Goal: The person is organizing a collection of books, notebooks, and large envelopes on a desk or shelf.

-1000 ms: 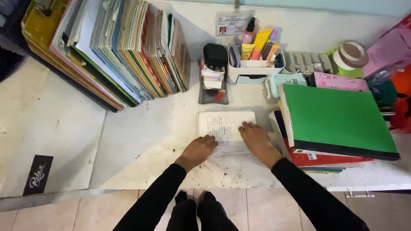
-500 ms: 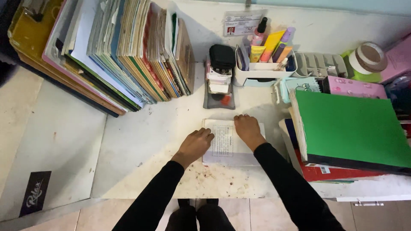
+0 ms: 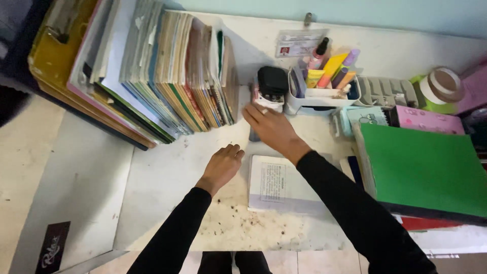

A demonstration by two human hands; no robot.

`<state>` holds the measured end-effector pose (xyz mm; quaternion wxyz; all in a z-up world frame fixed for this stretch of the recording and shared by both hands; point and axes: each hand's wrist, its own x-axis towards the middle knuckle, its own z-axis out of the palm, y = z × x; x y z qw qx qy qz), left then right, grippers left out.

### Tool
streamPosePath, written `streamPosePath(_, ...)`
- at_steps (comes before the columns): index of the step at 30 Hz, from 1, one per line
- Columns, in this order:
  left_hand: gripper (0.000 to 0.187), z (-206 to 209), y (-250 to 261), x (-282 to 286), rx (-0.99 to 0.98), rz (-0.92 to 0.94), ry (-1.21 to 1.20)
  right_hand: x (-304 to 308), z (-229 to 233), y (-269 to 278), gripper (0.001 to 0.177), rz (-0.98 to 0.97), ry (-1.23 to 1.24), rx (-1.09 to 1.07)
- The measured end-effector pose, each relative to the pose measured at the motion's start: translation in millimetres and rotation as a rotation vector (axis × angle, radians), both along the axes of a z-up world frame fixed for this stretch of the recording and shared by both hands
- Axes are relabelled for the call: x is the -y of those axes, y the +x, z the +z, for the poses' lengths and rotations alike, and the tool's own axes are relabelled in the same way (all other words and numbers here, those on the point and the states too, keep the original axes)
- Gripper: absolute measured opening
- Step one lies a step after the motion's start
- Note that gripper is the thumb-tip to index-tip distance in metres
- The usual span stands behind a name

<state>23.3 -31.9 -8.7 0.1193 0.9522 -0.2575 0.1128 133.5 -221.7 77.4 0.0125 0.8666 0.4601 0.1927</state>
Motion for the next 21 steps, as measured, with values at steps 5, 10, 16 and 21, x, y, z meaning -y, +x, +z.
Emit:
streamPosePath(5,0.013,0.4,1.2,-22.4,0.016,0.039,-0.03,-48.3,37.1,35.2,0.047,0.113,-0.05,0.16)
streamPosePath(10,0.01,-9.7,-5.2,-42.2,-0.03,0.074,-0.048,-59.6,51.6,48.8,0.048,0.199,-0.108,0.238)
streamPosePath(16,0.009,-15.5,-7.3,-49.3,-0.035,0.1,-0.053,-57.2,51.4,49.5,0.027,0.116,-0.141,0.193)
streamPosePath(21,0.015,-1.0,-2.4,-42.5,0.037,0.136,-0.101,-28.4,56.1,49.6,0.01,0.169,-0.248,0.233)
